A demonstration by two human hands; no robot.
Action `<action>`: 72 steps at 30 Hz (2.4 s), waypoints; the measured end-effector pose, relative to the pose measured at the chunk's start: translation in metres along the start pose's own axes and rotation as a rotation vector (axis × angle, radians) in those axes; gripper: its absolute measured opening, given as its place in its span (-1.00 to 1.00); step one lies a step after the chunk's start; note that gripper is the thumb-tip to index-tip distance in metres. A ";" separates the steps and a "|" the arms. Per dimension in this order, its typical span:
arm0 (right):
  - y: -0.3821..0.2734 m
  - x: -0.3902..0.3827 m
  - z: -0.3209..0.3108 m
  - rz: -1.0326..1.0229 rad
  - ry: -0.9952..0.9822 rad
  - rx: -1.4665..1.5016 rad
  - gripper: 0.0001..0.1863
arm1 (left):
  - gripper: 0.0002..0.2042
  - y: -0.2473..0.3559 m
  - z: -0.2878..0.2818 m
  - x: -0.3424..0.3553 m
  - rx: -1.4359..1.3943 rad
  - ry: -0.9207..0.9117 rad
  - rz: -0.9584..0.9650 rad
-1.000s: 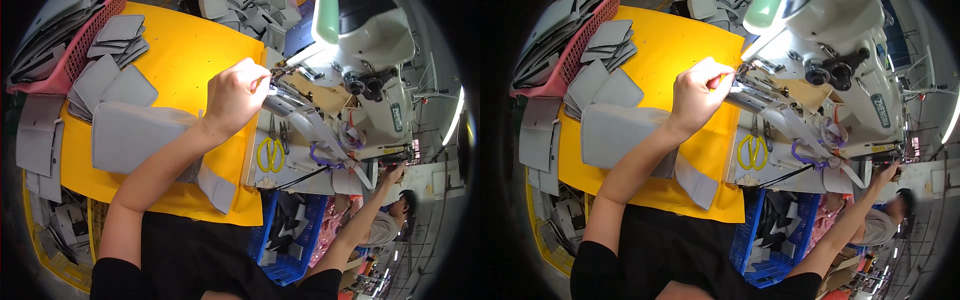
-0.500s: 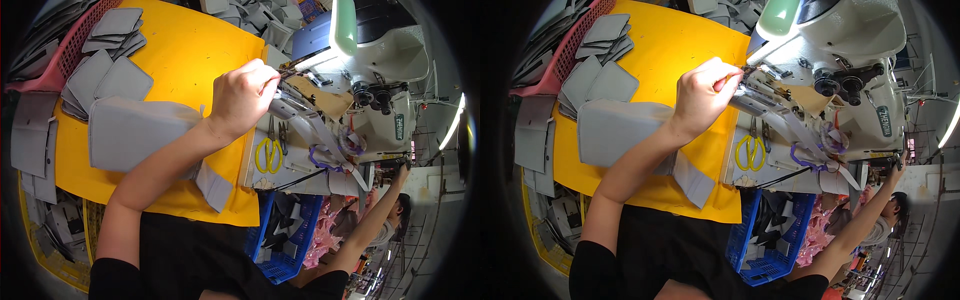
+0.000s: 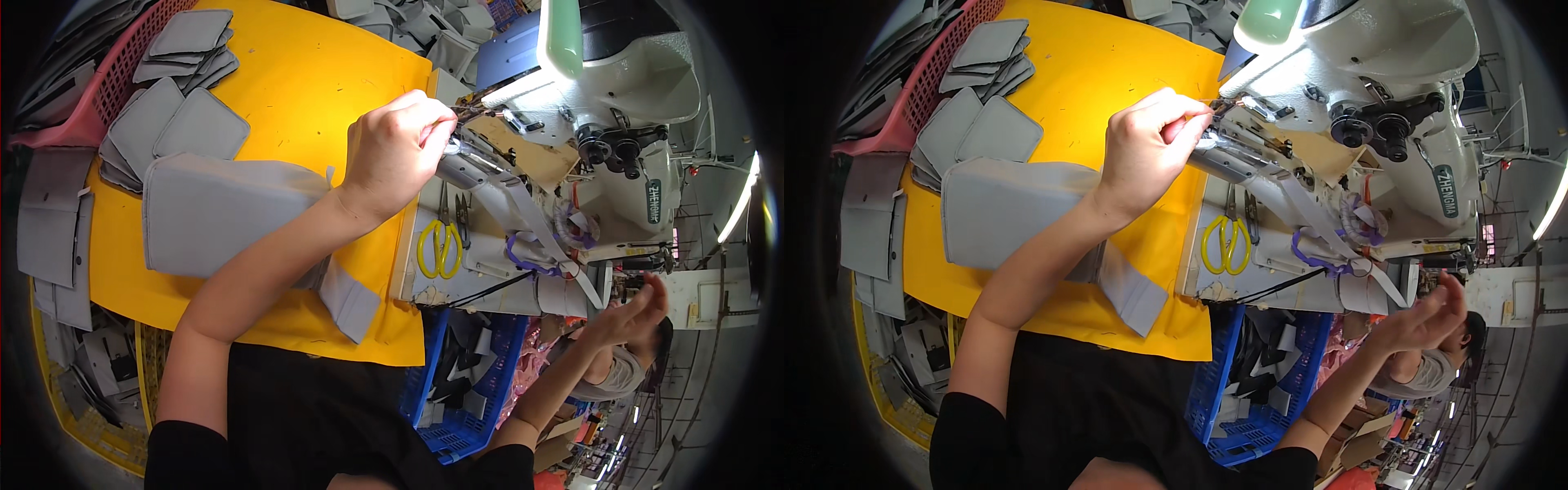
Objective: Assembling and sewing components of a grey leather pouch using a sewing machine and hand tools.
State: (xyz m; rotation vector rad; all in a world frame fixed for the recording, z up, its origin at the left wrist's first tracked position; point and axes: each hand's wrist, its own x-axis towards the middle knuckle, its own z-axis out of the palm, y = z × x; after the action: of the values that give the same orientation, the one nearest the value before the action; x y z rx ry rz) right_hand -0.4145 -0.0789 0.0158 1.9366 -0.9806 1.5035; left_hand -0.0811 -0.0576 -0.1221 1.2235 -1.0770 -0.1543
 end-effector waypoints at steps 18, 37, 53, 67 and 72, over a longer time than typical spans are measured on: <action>-0.154 -0.058 0.157 -0.051 -0.455 0.161 -0.81 | -0.96 0.003 0.005 0.003 0.242 0.072 0.237; -0.157 -0.080 0.132 0.856 -0.448 1.253 -0.92 | -0.83 0.057 -0.103 -0.082 -0.129 -0.300 -0.040; -0.205 -0.183 0.090 0.406 -1.141 0.660 -0.87 | -0.68 -0.027 -0.132 -0.261 -0.824 -0.374 -1.352; -0.200 -0.121 0.106 1.074 -1.065 1.542 -0.85 | -0.42 -0.077 -0.081 -0.150 -1.917 -0.094 -0.964; -0.188 -0.093 0.126 0.481 -0.666 0.824 -0.95 | -0.45 -0.111 -0.078 -0.111 -1.112 -0.099 -0.776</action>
State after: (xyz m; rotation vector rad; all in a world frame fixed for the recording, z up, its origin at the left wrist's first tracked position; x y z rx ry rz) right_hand -0.2032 -0.0347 -0.0991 3.0958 -1.2875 1.7179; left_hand -0.0347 0.0200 -0.2719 0.5268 -0.3770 -1.2396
